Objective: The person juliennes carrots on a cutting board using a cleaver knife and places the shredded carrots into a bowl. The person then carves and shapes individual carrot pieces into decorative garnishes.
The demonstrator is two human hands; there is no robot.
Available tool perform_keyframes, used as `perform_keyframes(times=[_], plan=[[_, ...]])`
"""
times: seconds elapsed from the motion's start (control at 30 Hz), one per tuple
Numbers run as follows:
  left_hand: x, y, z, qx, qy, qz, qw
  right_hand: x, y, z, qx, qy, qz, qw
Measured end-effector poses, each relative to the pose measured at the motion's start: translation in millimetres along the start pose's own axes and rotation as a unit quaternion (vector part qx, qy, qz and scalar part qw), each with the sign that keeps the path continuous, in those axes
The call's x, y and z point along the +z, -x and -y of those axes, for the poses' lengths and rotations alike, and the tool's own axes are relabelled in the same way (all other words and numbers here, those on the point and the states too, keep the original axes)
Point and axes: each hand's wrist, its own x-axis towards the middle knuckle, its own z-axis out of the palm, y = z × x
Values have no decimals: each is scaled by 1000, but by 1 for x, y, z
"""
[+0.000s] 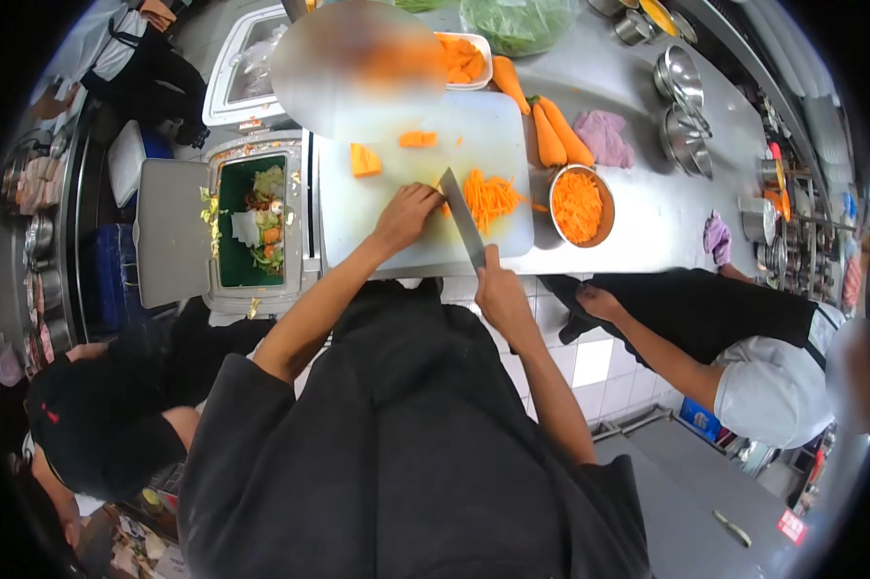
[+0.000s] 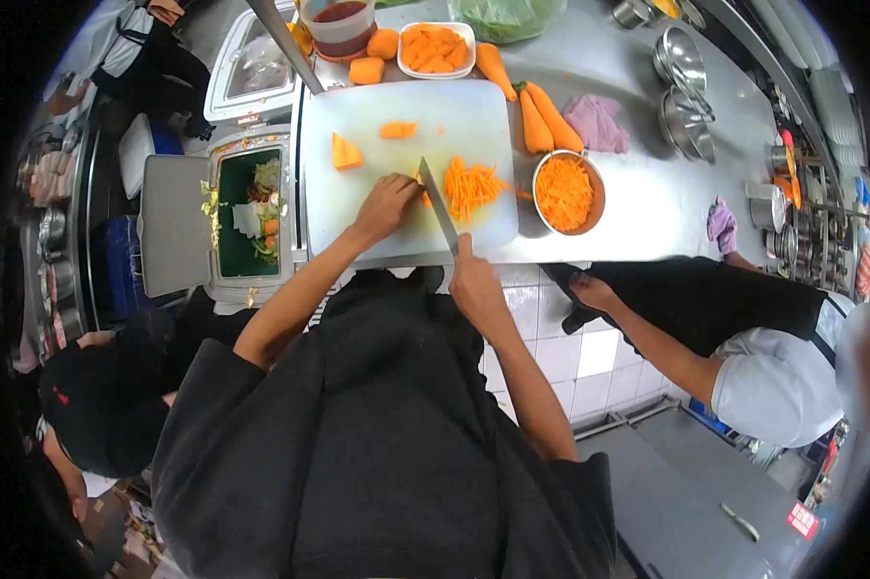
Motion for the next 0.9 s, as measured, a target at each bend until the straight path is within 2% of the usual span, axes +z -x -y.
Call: perform_keyframes(times=[0.07, 0.27, 0.33, 0.47, 0.53, 0.67, 0.9], plan=[[2, 4, -2, -5, 6, -10, 1000, 19, 3, -11, -1, -24, -6, 1000], [-1, -1, -1, 10, -18, -33, 999, 3, 1, 4, 39, -23, 18, 999], [-4, 0, -4, 2, -5, -1, 1000, 17, 1, -1, 39, -43, 1, 998], [-3, -1, -5, 24, 2, -6, 1000, 26, -3, -14, 22, -24, -5, 999], [5, 5, 4, -10, -20, 28, 999, 26, 2, -12, 19, -30, -17, 999], [3, 4, 1, -1, -20, 13, 1000, 36, 4, -19, -45, -14, -74, 996], [1, 0, -7, 8, -46, 12, 999, 34, 3, -20, -9, -21, -25, 999]])
